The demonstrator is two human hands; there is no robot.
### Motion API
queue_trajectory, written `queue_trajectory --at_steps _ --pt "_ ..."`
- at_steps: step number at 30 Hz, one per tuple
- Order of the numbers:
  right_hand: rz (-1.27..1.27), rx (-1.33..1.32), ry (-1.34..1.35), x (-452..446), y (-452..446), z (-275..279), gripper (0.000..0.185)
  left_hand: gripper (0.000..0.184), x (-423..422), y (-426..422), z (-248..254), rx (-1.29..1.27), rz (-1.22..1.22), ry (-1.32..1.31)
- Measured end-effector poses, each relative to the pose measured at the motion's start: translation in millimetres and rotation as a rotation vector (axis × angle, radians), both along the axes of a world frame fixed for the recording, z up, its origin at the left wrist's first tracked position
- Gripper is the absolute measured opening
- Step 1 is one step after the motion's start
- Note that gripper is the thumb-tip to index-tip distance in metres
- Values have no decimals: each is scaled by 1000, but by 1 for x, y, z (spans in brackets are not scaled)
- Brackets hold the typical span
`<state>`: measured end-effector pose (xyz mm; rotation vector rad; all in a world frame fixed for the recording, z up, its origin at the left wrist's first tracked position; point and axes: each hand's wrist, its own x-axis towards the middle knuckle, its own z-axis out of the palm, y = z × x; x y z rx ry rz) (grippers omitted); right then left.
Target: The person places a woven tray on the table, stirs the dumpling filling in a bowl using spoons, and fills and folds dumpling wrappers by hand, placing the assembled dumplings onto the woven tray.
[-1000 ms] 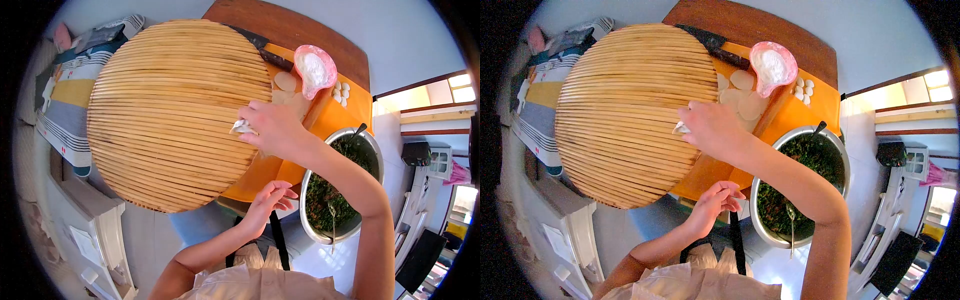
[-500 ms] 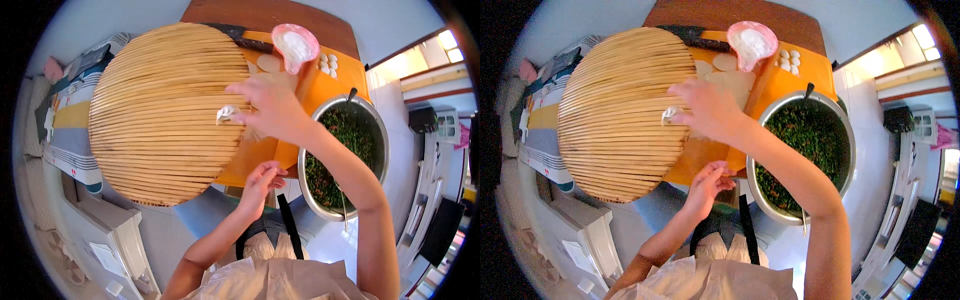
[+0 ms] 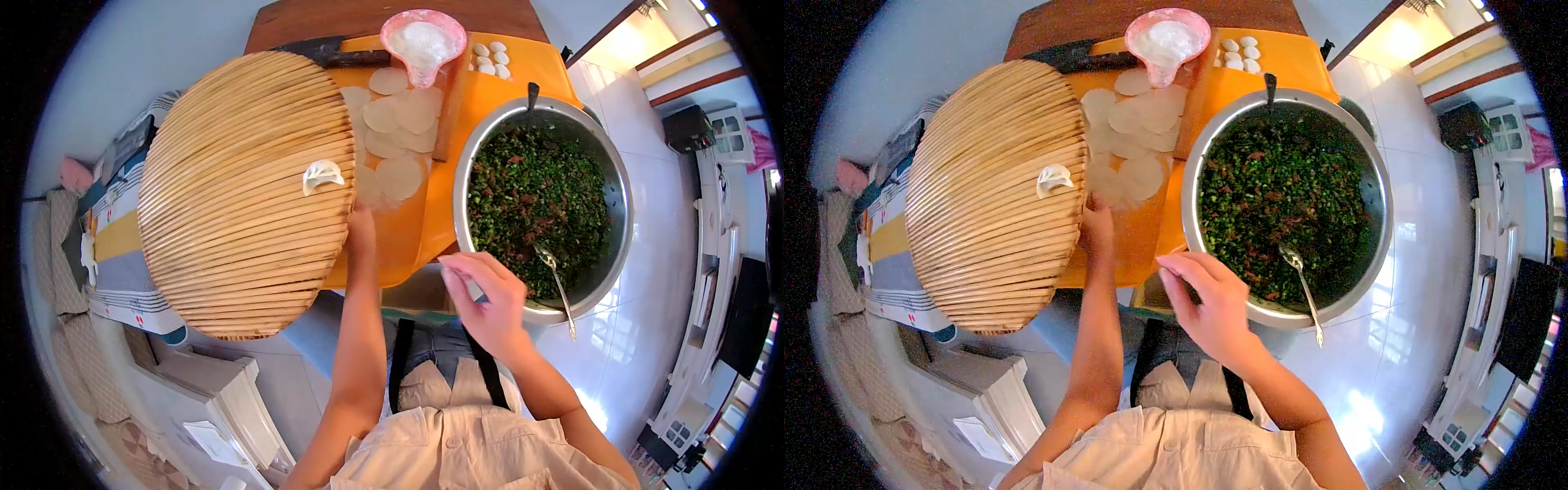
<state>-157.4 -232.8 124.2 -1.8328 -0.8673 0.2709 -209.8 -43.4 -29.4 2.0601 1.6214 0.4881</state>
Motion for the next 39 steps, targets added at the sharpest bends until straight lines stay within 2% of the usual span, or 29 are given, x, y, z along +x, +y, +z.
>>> queue_trajectory --at_steps 1,3,7,9,12,16,18,21,23,26,29,30,32,34,36,39 --pt "-23 -17 -49 7 -12 8 16 50 2 4 -4 -78 31 12" --pt "-74 -55 -145 22 -39 24 16 51 1 12 -37 -10 57 -9" --pt "-222 -177 -206 37 -100 29 16 36 2 14 -8 -341 116 -152" --pt "-277 -244 -241 40 -130 27 18 24 -12 39 -74 -128 120 -137" --pt "-328 -425 -334 44 -170 20 29 19 -3 33 -42 -281 172 -454" --pt "-230 -612 -332 41 -194 18 47 28 3 18 -15 -233 149 -350" --pt "-153 -615 -303 38 -192 12 48 30 4 15 -13 -216 170 -334" --pt "-10 -607 -319 41 -192 0 48 30 -1 22 -27 -395 153 -583" --pt "74 -545 -350 44 -193 -9 46 28 -10 32 -29 -676 97 -819" --pt "34 -437 -430 51 -185 -12 36 24 0 12 -4 -514 199 -757" --pt "-158 -293 -469 61 -175 -10 26 30 4 -14 26 -462 72 -794" --pt "-213 -256 -477 65 -173 -14 17 31 -1 -18 26 -585 44 -899" --pt "-344 -217 -364 67 -171 -16 15 34 -11 -25 25 -831 -11 -1109" --pt "-430 -116 -210 68 -166 -18 14 35 -8 -50 58 -846 -52 -1063" --pt "-359 -107 -184 71 -158 -16 15 40 -10 -66 74 -892 -98 -1033" --pt "-307 -175 -165 71 -152 -18 17 45 -10 -81 98 -1117 -217 -1186"
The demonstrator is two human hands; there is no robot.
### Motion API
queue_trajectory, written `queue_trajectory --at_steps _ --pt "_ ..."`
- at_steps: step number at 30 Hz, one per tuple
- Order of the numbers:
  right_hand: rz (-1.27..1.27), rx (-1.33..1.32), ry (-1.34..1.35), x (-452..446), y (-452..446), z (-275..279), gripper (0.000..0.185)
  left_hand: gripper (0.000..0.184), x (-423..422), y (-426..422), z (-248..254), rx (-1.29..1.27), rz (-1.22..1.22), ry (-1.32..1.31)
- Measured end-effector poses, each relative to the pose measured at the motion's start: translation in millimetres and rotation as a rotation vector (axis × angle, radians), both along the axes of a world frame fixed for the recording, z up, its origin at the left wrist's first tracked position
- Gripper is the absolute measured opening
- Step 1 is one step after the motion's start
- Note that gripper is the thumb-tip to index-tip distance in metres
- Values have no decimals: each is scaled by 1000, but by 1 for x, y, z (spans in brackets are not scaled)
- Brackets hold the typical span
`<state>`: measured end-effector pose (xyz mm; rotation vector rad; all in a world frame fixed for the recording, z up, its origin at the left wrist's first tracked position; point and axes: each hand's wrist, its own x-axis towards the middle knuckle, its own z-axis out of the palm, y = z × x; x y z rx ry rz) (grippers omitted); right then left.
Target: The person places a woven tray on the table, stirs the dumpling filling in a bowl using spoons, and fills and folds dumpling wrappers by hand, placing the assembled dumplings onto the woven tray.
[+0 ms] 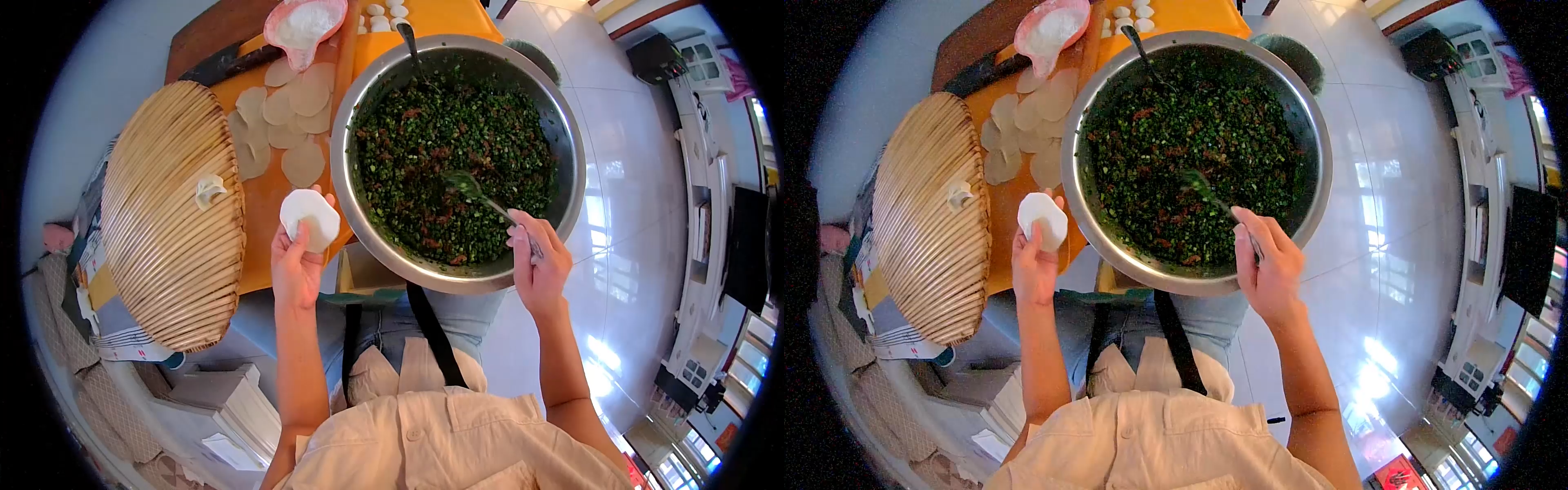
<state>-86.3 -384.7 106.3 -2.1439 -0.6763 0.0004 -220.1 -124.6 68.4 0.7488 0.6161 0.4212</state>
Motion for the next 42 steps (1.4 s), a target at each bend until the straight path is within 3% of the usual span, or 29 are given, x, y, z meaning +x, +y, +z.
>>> queue_trajectory --at_steps 4,8,10,16,21,31,37,42 --pt "119 -15 80 -2 -8 1 18 41 -4 -2 15 -251 -88 -283" --pt "282 -33 138 -14 -14 10 19 42 3 -1 29 -204 -65 -76" --pt "186 64 193 -13 -21 11 16 41 5 0 32 -78 -73 67" --pt "-185 135 204 -8 -12 9 19 44 5 -1 43 -249 -62 -138" --pt "-73 142 244 -16 4 1 18 45 5 -1 42 -332 11 -117" --pt "-286 486 992 1 16 -11 28 47 13 -9 57 -159 22 61" --pt "-351 646 963 12 7 9 28 46 21 -12 57 -183 46 13" --pt "-341 741 867 14 7 42 28 43 50 -40 37 -290 -98 -24"
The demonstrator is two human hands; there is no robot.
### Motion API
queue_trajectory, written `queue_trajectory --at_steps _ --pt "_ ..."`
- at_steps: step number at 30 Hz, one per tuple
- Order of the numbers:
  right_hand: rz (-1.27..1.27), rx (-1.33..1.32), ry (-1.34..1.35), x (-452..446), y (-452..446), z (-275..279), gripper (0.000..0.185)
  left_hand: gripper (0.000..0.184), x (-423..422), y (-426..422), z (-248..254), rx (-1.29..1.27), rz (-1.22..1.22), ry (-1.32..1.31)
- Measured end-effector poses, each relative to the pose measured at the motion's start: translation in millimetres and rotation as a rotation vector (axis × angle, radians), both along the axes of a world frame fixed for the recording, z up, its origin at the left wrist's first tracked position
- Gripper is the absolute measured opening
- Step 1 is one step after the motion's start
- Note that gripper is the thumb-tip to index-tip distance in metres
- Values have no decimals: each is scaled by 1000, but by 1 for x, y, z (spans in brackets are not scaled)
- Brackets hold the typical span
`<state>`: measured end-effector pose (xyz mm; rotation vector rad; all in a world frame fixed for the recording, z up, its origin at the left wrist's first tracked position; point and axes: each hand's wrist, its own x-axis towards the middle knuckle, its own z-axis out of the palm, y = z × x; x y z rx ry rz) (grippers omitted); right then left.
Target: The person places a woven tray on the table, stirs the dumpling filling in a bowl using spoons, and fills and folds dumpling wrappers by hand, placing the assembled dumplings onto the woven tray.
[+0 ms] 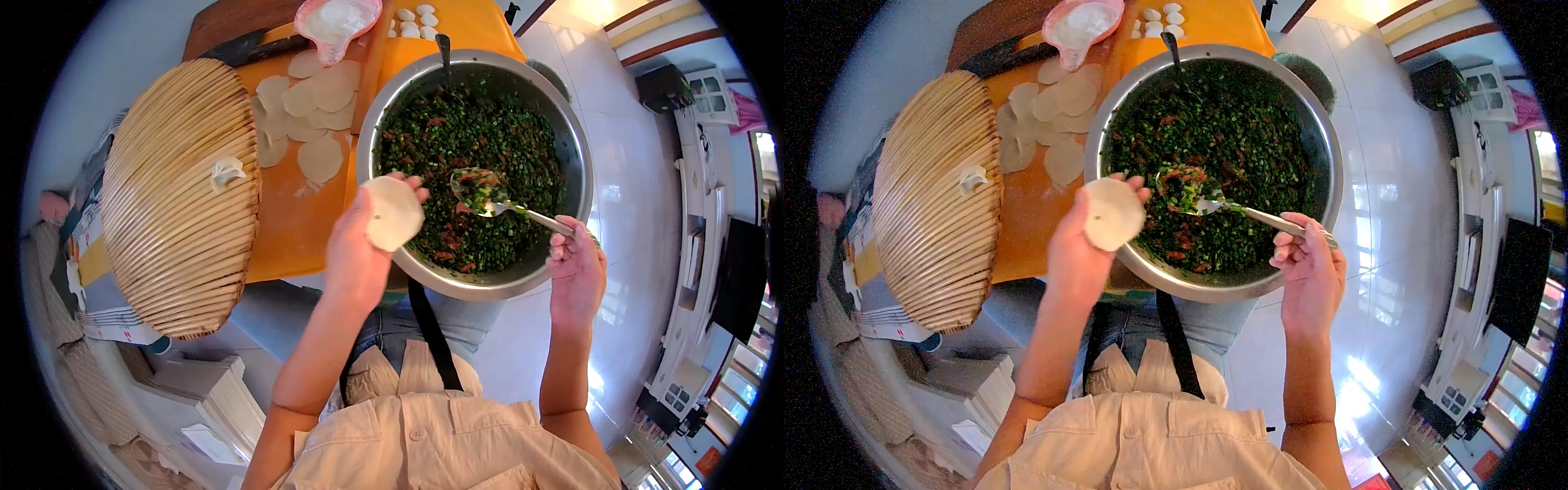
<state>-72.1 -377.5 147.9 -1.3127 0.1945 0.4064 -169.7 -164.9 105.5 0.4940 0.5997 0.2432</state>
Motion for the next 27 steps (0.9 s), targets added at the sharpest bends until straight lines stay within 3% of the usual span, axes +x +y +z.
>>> queue_trajectory --at_steps 4,8,13,16,17,24,27 --pt "7 -18 -25 -6 7 16 29 42 21 -24 3 -272 -41 58" --pt "39 -151 -173 -22 10 6 31 41 25 -27 23 -332 -56 100" --pt "327 -455 -1001 -40 0 -6 20 42 19 -20 22 -291 -122 -79" --pt "652 -643 -1235 -49 -6 0 28 44 19 -21 29 -287 -103 -78" --pt "626 -645 -1393 -49 -4 -8 31 44 19 -21 29 -284 -101 -87" --pt "350 -443 -1149 -51 -7 -5 21 47 18 -22 25 -220 -123 -158" --pt "462 -556 -1216 -51 -9 -6 26 47 18 -21 21 -200 -121 -151"
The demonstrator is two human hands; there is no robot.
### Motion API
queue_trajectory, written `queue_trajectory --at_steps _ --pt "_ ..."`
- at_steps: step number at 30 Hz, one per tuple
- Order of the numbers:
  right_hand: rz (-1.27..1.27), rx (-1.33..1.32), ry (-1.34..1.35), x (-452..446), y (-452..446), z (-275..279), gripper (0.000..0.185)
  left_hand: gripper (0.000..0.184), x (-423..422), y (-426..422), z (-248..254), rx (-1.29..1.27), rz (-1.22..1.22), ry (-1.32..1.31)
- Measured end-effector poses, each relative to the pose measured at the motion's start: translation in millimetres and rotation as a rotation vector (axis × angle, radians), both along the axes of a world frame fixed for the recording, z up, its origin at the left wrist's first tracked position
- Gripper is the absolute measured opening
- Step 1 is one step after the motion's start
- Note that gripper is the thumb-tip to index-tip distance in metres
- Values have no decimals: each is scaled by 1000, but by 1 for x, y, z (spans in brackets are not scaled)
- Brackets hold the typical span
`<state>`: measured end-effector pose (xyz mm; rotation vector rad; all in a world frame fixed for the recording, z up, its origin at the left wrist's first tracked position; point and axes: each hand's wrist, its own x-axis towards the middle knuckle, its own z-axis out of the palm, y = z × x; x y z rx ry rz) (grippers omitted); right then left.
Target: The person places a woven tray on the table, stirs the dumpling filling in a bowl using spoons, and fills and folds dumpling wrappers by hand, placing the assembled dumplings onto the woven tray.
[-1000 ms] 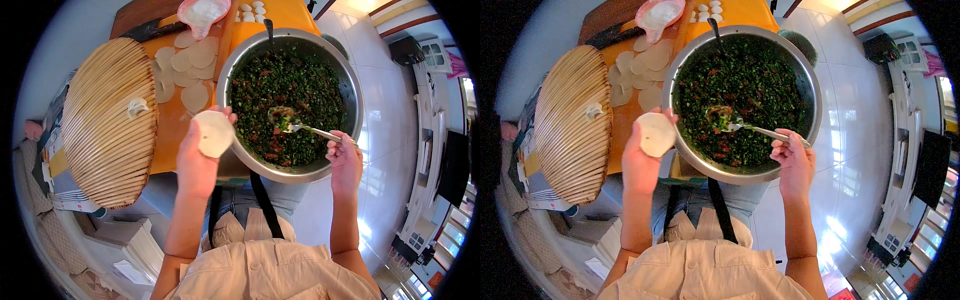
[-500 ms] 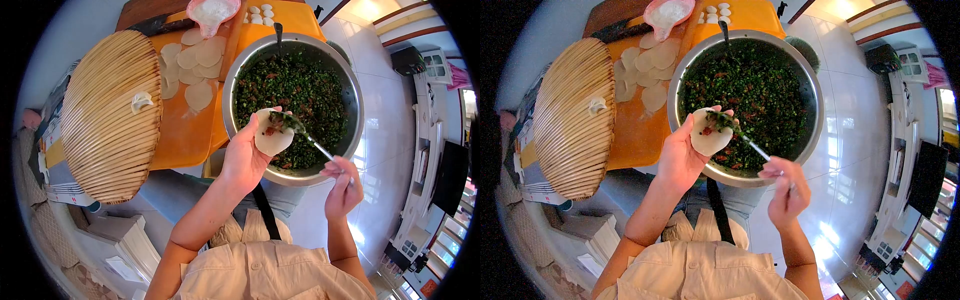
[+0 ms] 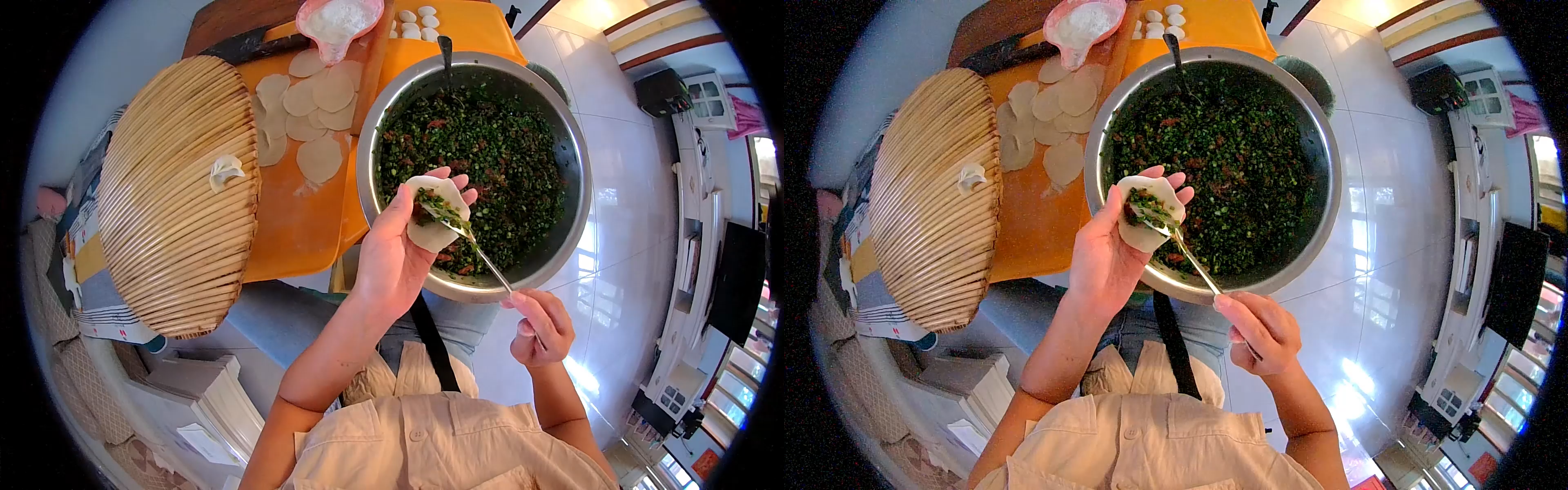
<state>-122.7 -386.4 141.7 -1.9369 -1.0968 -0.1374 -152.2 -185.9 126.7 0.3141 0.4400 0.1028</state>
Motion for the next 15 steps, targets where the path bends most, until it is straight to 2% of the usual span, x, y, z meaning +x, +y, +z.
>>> queue_trajectory --at_steps 3,9,12,15 --pt "-50 213 83 1 6 0 23 47 -2 1 -6 33 7 0" --pt "45 61 132 2 5 4 25 46 -4 5 -7 74 14 21" --pt "-40 184 200 0 4 1 27 46 -5 7 -8 84 12 14" --pt "-38 115 186 4 11 0 29 45 -4 6 -8 65 1 21"
